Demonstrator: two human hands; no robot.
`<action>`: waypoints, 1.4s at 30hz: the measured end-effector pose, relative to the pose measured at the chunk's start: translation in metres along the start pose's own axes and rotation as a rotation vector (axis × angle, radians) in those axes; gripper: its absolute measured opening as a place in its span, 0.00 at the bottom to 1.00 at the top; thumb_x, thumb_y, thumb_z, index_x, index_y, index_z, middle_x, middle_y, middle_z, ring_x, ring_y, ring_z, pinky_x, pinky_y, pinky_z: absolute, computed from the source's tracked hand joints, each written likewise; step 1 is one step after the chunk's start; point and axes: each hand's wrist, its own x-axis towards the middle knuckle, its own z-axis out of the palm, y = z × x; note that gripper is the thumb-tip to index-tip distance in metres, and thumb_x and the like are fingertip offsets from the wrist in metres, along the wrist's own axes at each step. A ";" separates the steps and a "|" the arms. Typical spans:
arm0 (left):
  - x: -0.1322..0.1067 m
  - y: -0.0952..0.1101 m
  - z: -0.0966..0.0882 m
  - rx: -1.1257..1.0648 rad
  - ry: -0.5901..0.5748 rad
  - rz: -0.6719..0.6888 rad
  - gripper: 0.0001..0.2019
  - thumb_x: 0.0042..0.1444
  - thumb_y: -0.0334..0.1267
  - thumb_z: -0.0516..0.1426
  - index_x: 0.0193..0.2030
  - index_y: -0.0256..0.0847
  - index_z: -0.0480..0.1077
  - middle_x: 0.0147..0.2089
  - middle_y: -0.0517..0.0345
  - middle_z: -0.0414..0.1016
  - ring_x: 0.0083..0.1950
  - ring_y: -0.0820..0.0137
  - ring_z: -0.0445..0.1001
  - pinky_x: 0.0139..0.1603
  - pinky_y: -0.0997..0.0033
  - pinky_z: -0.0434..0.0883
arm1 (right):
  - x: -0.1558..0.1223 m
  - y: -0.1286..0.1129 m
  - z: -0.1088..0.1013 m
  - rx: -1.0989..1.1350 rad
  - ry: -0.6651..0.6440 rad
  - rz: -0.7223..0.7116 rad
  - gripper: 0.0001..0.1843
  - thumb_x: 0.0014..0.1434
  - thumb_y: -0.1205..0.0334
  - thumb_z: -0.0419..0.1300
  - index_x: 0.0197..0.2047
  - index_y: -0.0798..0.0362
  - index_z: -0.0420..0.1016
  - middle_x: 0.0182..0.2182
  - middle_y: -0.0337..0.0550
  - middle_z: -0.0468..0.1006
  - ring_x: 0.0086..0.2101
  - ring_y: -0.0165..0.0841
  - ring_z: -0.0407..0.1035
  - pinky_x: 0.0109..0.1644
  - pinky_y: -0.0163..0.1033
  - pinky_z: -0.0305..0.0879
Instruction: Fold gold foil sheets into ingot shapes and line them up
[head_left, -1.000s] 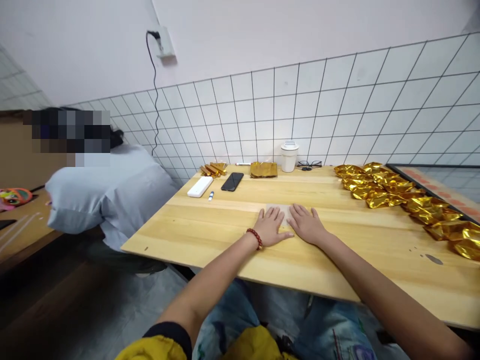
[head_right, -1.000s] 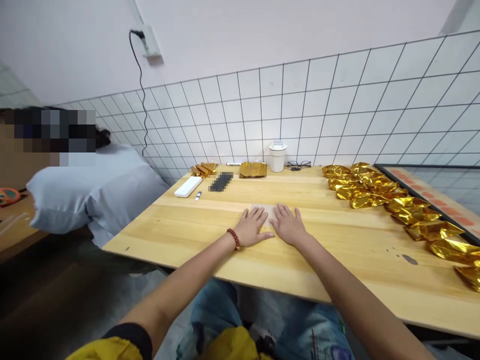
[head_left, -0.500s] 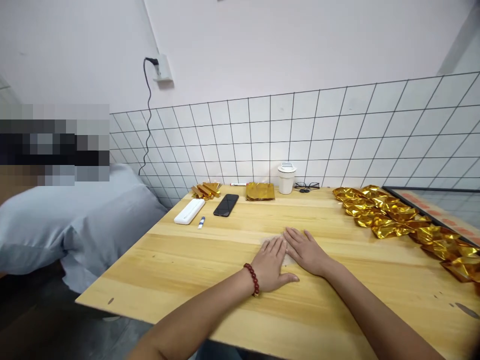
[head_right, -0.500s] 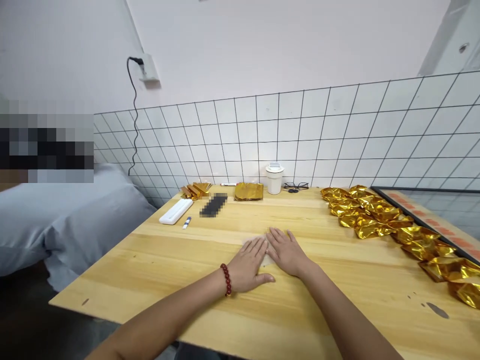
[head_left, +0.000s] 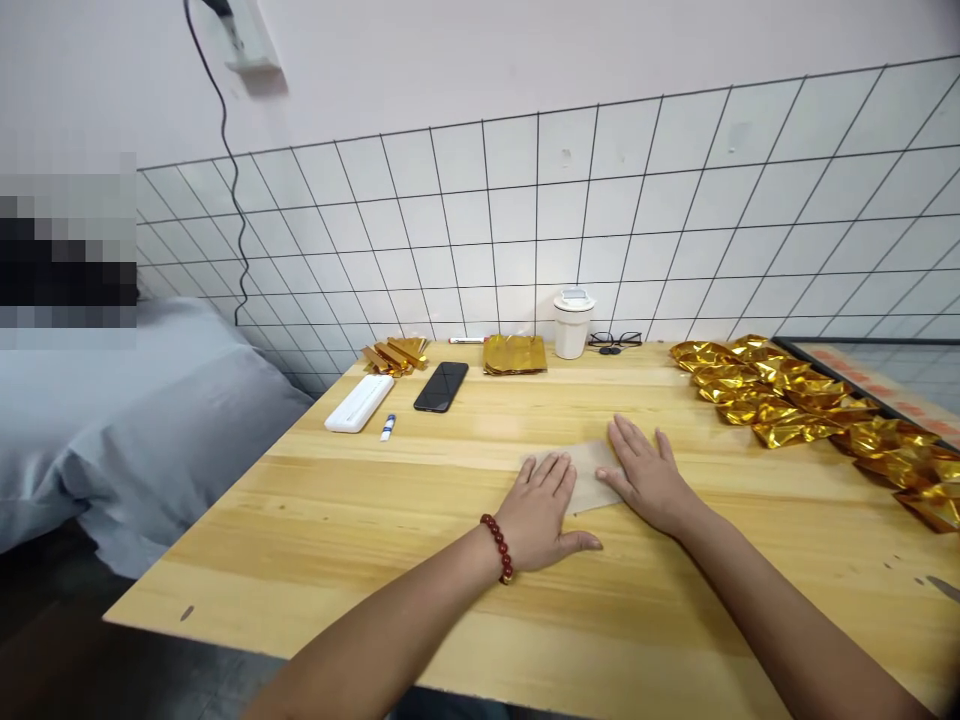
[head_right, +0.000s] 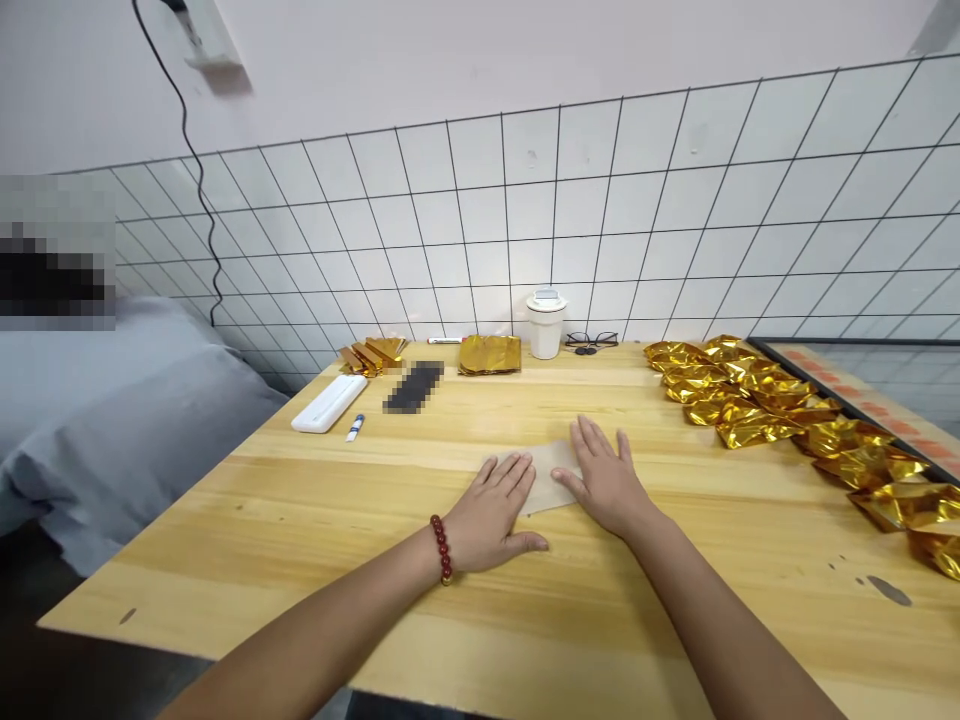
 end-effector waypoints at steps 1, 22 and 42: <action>0.000 0.000 0.000 0.004 0.001 0.001 0.49 0.59 0.72 0.42 0.75 0.35 0.48 0.77 0.39 0.44 0.78 0.53 0.41 0.76 0.46 0.43 | -0.001 -0.003 -0.002 0.014 0.022 -0.081 0.43 0.68 0.38 0.43 0.76 0.54 0.39 0.74 0.59 0.41 0.72 0.50 0.40 0.71 0.67 0.35; -0.002 -0.022 -0.014 0.077 -0.012 -0.159 0.29 0.69 0.55 0.40 0.73 0.49 0.54 0.78 0.51 0.45 0.78 0.50 0.43 0.73 0.35 0.44 | -0.008 -0.041 -0.008 0.072 -0.166 -0.193 0.44 0.67 0.33 0.40 0.75 0.52 0.48 0.73 0.54 0.48 0.71 0.49 0.44 0.72 0.64 0.34; -0.002 -0.025 -0.013 0.117 0.035 -0.194 0.33 0.67 0.58 0.45 0.73 0.46 0.55 0.78 0.46 0.43 0.78 0.48 0.42 0.73 0.34 0.44 | -0.002 -0.037 -0.003 0.068 -0.126 -0.296 0.44 0.68 0.34 0.39 0.74 0.58 0.50 0.72 0.58 0.49 0.71 0.49 0.45 0.72 0.62 0.39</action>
